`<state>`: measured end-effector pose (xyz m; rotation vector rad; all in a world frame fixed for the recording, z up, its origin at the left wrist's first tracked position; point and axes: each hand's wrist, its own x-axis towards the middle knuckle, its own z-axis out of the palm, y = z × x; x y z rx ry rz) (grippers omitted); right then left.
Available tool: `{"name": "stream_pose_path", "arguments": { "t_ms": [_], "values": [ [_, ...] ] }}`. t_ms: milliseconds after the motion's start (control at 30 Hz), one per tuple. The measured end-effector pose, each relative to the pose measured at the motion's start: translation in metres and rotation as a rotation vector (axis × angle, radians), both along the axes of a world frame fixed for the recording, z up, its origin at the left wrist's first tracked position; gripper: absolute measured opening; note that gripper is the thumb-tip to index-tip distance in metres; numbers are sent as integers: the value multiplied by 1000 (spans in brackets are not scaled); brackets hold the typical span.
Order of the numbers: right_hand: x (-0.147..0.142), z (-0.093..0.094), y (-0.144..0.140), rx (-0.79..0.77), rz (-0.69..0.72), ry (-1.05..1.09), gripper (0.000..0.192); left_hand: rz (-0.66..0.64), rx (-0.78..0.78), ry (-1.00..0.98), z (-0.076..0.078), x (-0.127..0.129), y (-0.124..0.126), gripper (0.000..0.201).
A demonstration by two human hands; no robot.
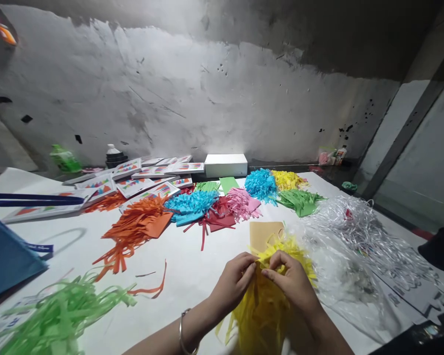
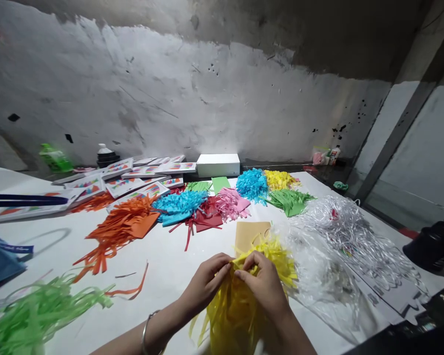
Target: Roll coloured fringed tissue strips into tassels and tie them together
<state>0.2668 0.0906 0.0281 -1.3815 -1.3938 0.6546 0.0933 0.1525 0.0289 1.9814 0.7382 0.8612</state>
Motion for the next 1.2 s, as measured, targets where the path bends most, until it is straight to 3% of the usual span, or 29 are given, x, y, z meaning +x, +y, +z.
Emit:
{"name": "stream_pose_path", "arguments": {
  "t_ms": [167,367,600,833,1033,1200],
  "values": [
    [3,-2,-1,-4,72,2,19,-8,37,14,0,1,-2,28],
    [-4,-2,-10,43,-32,-139,14,-28,89,26,0,4,-4,27],
    [-8,-14,-16,209,-174,-343,13,-36,120,12,-3,5,-5,27],
    [-15,-15,-22,342,-170,-535,3,-39,128,19,-5,5,-4,26],
    [-16,-23,-19,410,-292,-651,13,-47,117,29,-6,7,-5,27],
    [-11,-26,-22,467,-232,-728,22,-32,124,47,-6,7,-5,28]
  ]
}}
